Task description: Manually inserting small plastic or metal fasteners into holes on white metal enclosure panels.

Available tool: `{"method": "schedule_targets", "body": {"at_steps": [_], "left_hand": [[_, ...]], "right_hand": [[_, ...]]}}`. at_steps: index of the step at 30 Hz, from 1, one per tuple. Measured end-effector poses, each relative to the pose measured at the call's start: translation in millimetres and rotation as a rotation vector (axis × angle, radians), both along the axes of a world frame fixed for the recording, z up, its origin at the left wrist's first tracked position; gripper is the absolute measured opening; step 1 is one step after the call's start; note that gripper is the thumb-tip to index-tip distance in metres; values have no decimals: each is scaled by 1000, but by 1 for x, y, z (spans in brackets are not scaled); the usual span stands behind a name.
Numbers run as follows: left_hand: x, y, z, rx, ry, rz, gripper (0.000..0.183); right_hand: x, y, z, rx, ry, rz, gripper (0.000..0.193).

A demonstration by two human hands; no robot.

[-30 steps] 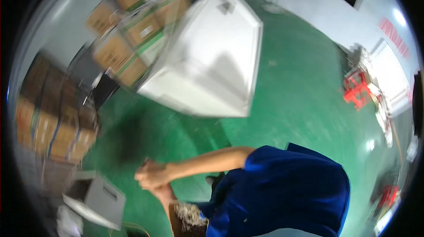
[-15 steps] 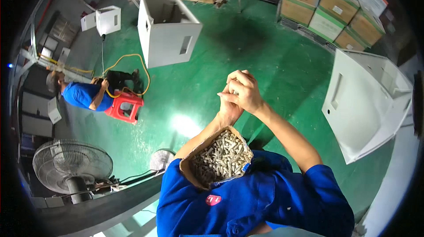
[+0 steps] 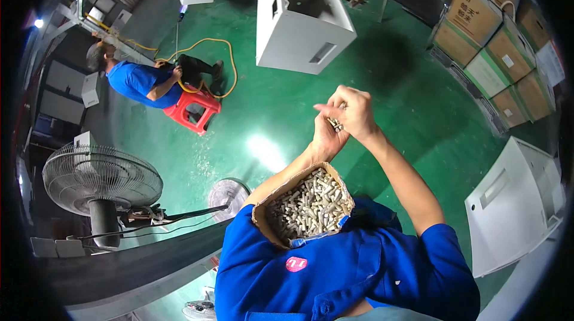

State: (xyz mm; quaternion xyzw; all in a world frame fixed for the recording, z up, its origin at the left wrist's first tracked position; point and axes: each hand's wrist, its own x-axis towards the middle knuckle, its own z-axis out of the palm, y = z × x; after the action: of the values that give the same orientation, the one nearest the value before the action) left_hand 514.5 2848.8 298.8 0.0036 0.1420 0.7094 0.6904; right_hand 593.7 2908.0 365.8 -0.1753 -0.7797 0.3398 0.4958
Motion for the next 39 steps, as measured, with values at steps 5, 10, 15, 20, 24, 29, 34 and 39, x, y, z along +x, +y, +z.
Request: {"method": "schedule_targets", "body": {"at_steps": [5, 10, 15, 20, 24, 29, 34, 39], "left_hand": [[-33, -8, 22, -117, -213, 180, 24], [-66, -26, 22, -162, -314, 358, 26], [-92, -51, 13, -149, -326, 559, 27], [-109, -70, 15, -114, -366, 663, 26], [-113, -81, 12, -69, -347, 700, 25], [-110, -88, 6, -73, -374, 746, 24], [-109, -91, 9, -95, -386, 779, 23], [-109, -90, 6, -93, -378, 776, 23]], "right_hand": [[-36, 38, 8, -530, 201, 93, 37], [-61, 91, -44, -850, -73, 132, 35], [-96, 115, -96, -1011, -189, 392, 29], [-143, 137, -95, -1234, 300, 398, 16], [-173, 151, -90, -1415, 602, 271, 12], [-191, 150, -89, -1510, 549, 270, 14], [-208, 148, -96, -1579, 516, 307, 12], [-213, 137, -90, -1595, 634, 259, 9]]}}
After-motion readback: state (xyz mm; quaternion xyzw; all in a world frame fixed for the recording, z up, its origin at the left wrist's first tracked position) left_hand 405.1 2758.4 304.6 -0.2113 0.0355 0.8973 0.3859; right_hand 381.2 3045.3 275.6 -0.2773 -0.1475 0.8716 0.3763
